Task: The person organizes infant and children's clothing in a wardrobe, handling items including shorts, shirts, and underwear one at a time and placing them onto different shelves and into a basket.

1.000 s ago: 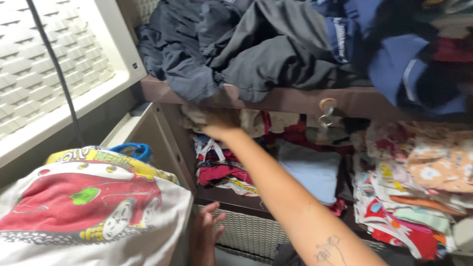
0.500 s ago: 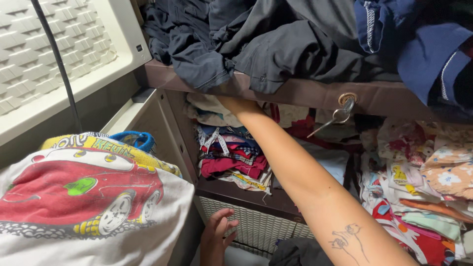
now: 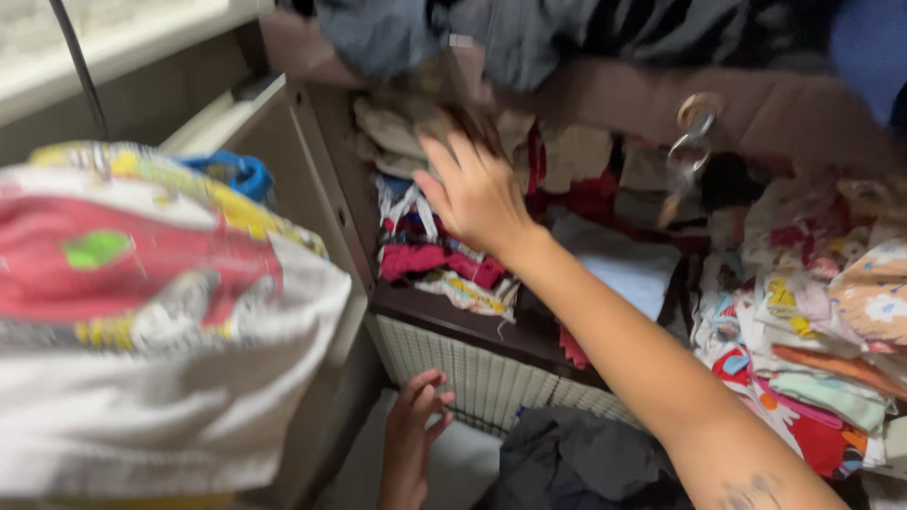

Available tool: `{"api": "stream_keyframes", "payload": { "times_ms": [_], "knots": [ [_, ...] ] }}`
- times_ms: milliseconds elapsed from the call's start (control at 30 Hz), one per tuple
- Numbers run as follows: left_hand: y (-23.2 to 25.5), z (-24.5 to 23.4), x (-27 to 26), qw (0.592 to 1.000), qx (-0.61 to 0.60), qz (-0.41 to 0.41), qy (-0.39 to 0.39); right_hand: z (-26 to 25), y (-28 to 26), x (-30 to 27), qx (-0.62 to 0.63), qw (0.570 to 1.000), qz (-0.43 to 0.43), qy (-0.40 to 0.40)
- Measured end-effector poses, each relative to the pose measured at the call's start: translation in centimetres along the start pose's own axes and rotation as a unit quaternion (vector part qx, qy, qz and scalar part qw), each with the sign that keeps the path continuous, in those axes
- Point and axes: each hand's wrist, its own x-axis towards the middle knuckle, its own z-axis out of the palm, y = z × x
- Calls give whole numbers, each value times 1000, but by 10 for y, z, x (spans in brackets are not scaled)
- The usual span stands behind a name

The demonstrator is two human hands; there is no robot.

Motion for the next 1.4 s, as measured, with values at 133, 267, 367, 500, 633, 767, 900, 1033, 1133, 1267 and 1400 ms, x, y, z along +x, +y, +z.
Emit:
{"api": "stream_keyframes", "payload": {
  "times_ms": [133, 267, 367, 500, 633, 767, 900, 1033, 1133, 1267, 1400],
  "knots": [
    [-49, -25, 16, 998, -47, -4, 28, 5, -25, -113, 60, 994, -96, 8],
    [-95, -69, 23, 993, -31, -11, 116, 44, -43, -231, 127, 986, -78, -72],
    [-120, -108, 22, 985, -14, -70, 160, 81, -62, -308, 157, 974, -73, -144],
    [-173, -168, 25, 980, 11, -83, 180, 118, -100, -377, 208, 957, -43, -195],
    [-259, -242, 56, 971, 95, -53, 211, 128, -160, -407, 257, 868, -10, -425],
    [-343, -324, 99, 949, 191, -25, 250, 164, -201, -447, 272, 744, 68, -607],
    [-375, -369, 125, 805, 527, 5, 272, 260, -184, -513, 289, 742, 120, -593],
    [-367, -386, 138, 594, 748, 129, 268, 327, -162, -554, 310, 727, 178, -586],
    [-359, -372, 148, 569, 775, 121, 245, 335, -136, -556, 326, 710, 217, -586],
    [-338, -340, 174, 593, 767, 78, 234, 318, -112, -543, 353, 681, 256, -589],
    [-317, -313, 183, 610, 753, 67, 237, 332, -98, -549, 381, 661, 283, -581]
  ]
}}
